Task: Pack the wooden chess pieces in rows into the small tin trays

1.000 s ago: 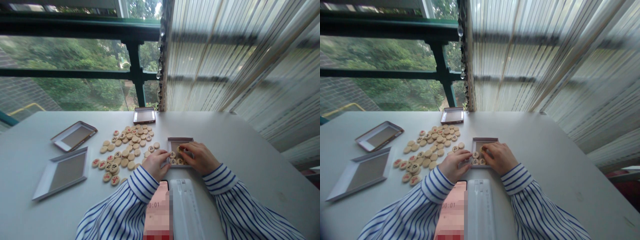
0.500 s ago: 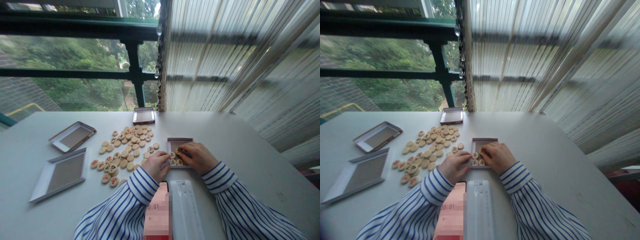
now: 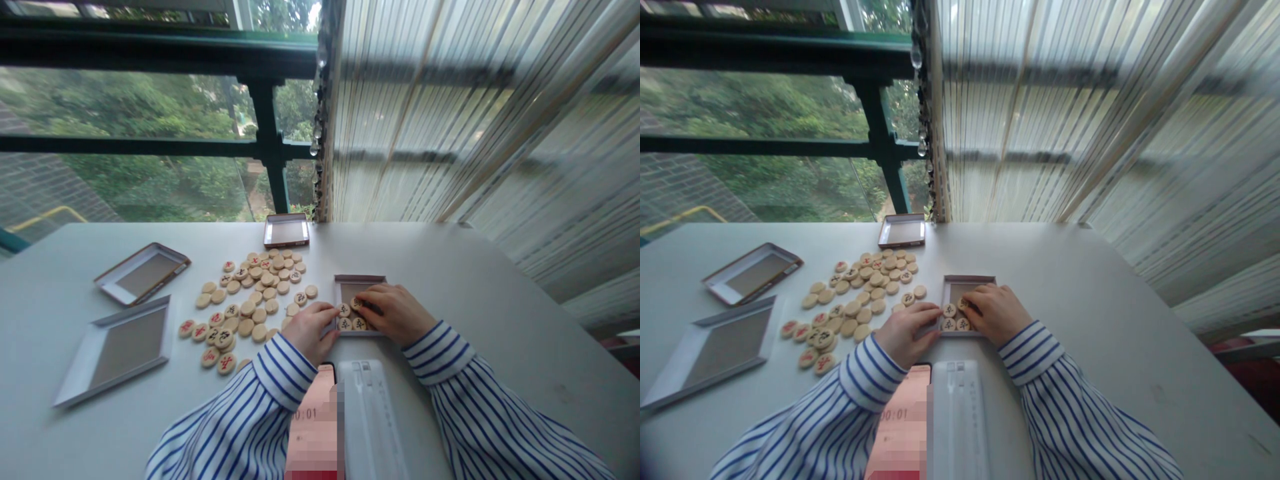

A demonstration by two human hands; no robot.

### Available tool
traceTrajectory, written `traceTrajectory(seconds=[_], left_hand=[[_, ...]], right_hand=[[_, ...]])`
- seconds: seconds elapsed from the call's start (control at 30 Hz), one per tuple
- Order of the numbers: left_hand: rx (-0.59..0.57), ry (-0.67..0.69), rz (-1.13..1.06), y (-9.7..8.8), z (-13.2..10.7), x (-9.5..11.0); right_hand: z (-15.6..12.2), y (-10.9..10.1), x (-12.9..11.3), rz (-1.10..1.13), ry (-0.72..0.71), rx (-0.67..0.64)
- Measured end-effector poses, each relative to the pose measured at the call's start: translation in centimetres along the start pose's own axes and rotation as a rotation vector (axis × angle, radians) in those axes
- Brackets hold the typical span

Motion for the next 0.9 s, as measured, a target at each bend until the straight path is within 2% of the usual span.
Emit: traceTrajectory(seconds=[0.5,0.9], left_hand=[[0.001,0.024,0.014,-0.05,0.0,0.13],[0.005,0.025,0.033,0.01,-0.03,-0.04]], right_hand=[[0.1,-0.13,0.13,-0.021,-0.002,-0.046],[-0.09,-0.16,0.1,-0.029,-0.029,0.008]])
Point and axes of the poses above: each hand's wrist, its own z-axis towards the middle knuckle, its own y-axis out of the palm, x = y × z, the point moved 2 cm from there along z, towards the middle knuckle, and after that the axes turned 11 degrees about -y, right-handed, at the moved point
